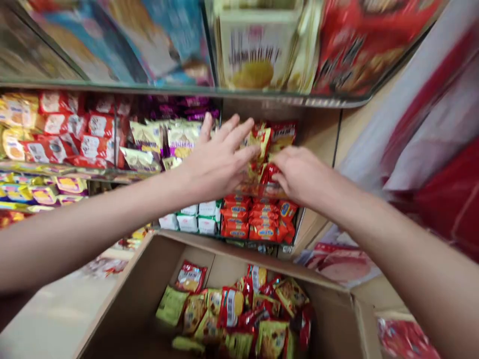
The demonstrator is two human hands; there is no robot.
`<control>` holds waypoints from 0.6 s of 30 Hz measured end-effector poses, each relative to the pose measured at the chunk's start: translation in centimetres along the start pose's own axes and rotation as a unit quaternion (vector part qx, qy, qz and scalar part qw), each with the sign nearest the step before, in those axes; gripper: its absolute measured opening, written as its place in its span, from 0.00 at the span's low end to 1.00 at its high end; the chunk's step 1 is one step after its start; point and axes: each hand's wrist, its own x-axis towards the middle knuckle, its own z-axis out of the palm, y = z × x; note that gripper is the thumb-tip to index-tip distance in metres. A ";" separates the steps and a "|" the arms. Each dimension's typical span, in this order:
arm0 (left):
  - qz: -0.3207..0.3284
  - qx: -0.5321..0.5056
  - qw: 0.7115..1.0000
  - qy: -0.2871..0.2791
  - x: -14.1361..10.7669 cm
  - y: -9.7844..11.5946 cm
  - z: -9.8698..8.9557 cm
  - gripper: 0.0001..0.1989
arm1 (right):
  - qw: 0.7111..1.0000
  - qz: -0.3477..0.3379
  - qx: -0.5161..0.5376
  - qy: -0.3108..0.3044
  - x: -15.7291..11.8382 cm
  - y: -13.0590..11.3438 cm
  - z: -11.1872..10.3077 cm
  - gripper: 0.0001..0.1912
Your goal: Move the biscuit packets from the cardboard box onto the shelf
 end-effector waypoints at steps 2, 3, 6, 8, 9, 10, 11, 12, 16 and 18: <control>0.003 -0.053 0.999 -0.008 -1.0 0.3 -0.4 0.20 | 0.994 -0.036 0.006 0.106 -2.3 -1.2 -0.3 0.14; 0.005 -0.090 0.996 -0.009 -1.9 0.4 -0.5 0.18 | 0.987 -0.052 0.023 0.150 -3.9 -2.0 -0.3 0.15; 0.039 -0.227 0.973 0.015 -6.4 0.7 -0.2 0.14 | 0.970 -0.108 0.139 0.169 -10.0 -5.0 1.8 0.12; 0.117 -0.313 0.942 0.044 -10.3 1.4 1.1 0.11 | 0.961 -0.121 0.231 0.087 -14.0 -7.2 5.6 0.11; 0.155 -0.350 0.923 0.028 -12.3 2.0 2.0 0.09 | 0.956 -0.095 0.276 0.003 -15.5 -8.3 8.2 0.10; 0.192 -0.368 0.910 -0.003 -14.1 2.8 3.1 0.10 | 0.948 -0.055 0.307 -0.062 -16.5 -9.2 11.0 0.12; 0.185 -0.379 0.906 -0.034 -15.8 3.8 4.2 0.10 | 0.940 -0.020 0.318 -0.121 -17.2 -10.2 13.9 0.14; 0.166 -0.398 0.899 -0.071 -17.2 4.9 5.3 0.10 | 0.932 0.012 0.309 -0.188 -17.4 -11.1 16.5 0.16; 0.159 -0.461 0.853 -0.185 -20.3 8.7 8.2 0.12 | 0.923 0.135 0.209 -0.295 -15.7 -14.6 23.1 0.21; 0.122 -0.471 0.850 -0.203 -20.9 9.4 8.8 0.12 | 0.924 0.164 0.175 -0.297 -14.6 -16.2 24.0 0.22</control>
